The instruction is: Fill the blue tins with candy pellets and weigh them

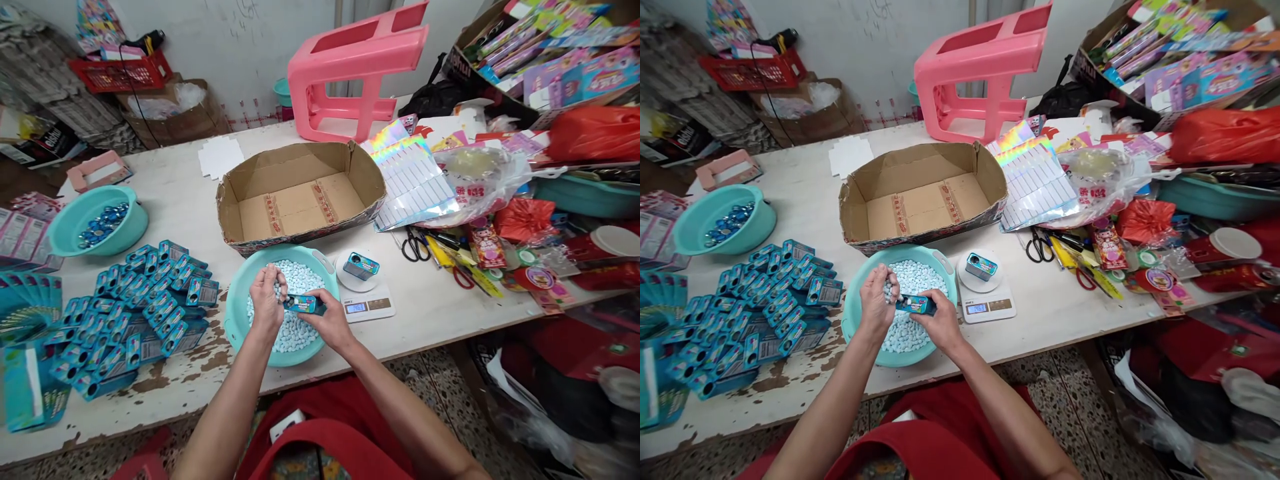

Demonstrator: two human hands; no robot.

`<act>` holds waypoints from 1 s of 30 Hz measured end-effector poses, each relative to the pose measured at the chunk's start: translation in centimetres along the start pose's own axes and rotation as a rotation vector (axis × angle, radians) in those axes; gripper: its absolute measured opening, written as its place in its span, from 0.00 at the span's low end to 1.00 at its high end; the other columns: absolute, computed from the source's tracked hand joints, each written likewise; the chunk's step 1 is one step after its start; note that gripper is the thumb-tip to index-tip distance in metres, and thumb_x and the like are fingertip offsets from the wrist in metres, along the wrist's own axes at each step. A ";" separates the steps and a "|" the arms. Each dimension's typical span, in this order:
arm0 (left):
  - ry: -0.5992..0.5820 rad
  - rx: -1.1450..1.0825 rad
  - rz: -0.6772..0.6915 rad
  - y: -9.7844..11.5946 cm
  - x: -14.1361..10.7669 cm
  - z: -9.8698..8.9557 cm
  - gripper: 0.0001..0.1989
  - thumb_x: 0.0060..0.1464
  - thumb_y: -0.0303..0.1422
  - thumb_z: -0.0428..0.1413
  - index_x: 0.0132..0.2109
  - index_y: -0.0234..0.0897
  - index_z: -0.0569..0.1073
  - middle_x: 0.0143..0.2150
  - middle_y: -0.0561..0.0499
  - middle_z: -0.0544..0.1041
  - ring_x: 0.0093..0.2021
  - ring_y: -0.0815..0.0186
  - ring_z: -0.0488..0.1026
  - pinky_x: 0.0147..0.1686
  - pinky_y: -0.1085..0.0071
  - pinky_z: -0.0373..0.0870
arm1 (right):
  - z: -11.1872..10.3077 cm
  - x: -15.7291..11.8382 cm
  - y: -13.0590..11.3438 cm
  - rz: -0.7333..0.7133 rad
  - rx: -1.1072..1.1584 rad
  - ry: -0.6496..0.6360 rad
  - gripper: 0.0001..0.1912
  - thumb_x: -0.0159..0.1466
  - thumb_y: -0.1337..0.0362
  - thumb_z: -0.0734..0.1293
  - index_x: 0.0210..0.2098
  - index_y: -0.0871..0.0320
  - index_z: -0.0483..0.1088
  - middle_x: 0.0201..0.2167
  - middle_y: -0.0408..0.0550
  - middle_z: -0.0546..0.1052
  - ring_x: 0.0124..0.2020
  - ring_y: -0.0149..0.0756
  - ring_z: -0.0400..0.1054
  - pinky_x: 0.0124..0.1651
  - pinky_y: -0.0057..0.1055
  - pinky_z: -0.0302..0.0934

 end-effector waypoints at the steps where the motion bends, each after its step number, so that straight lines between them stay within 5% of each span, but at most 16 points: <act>1: -0.008 0.013 -0.006 0.0 0.0 0.0 0.15 0.50 0.42 0.59 0.30 0.35 0.66 0.23 0.57 0.65 0.17 0.78 0.59 0.14 0.80 0.52 | 0.2 0.0 0.1 -0.007 -0.007 -0.004 0.15 0.51 0.64 0.71 0.38 0.55 0.70 0.35 0.42 0.73 0.39 0.38 0.67 0.43 0.33 0.60; 9: -0.106 0.124 -0.024 -0.7 -0.6 0.3 0.15 0.50 0.43 0.58 0.30 0.35 0.66 0.22 0.56 0.66 0.16 0.78 0.59 0.12 0.80 0.49 | 0.2 0.2 -0.7 -0.062 -0.064 -0.010 0.15 0.51 0.68 0.70 0.38 0.54 0.70 0.36 0.43 0.73 0.40 0.38 0.67 0.44 0.33 0.60; 13: -0.217 0.117 -0.120 -0.9 -1.3 1.1 0.14 0.51 0.41 0.57 0.30 0.34 0.67 0.22 0.56 0.66 0.15 0.78 0.59 0.12 0.80 0.49 | 0.3 0.4 0.1 0.028 0.032 -0.018 0.14 0.50 0.65 0.71 0.37 0.55 0.70 0.35 0.42 0.73 0.38 0.38 0.68 0.43 0.33 0.60; 18: -0.088 0.058 -0.072 0.5 1.4 -2.3 0.15 0.51 0.44 0.56 0.34 0.36 0.66 0.29 0.54 0.69 0.18 0.78 0.60 0.15 0.80 0.51 | 0.2 0.1 1.1 0.097 0.194 -0.016 0.20 0.48 0.60 0.74 0.39 0.56 0.69 0.35 0.43 0.73 0.37 0.37 0.68 0.42 0.32 0.62; 21: -0.045 0.439 -0.169 -1.3 3.4 -5.9 0.18 0.53 0.49 0.48 0.32 0.36 0.65 0.29 0.50 0.70 0.21 0.73 0.63 0.19 0.77 0.56 | 0.1 -0.2 1.2 0.092 0.201 -0.002 0.21 0.47 0.58 0.75 0.38 0.56 0.70 0.36 0.44 0.73 0.38 0.38 0.68 0.42 0.33 0.63; 24: -0.106 0.795 -0.281 -4.1 4.0 -8.5 0.16 0.49 0.46 0.53 0.26 0.37 0.64 0.22 0.53 0.65 0.21 0.69 0.61 0.21 0.74 0.55 | -0.1 -0.6 1.2 0.107 0.207 -0.005 0.21 0.47 0.57 0.75 0.38 0.56 0.70 0.35 0.43 0.73 0.37 0.38 0.68 0.42 0.33 0.64; 30: -0.196 1.151 0.063 -4.7 4.5 -8.8 0.04 0.46 0.33 0.55 0.27 0.39 0.69 0.32 0.47 0.71 0.42 0.57 0.66 0.34 0.70 0.60 | -2.2 -1.7 0.7 0.152 0.298 0.083 0.22 0.47 0.60 0.76 0.40 0.55 0.70 0.36 0.44 0.74 0.38 0.38 0.69 0.43 0.34 0.64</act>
Point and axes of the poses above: each hand's wrist, its own x-axis towards the middle knuckle, its own z-axis out of the palm, y = z × x, the point moved 4 cm from there along x, towards the middle knuckle
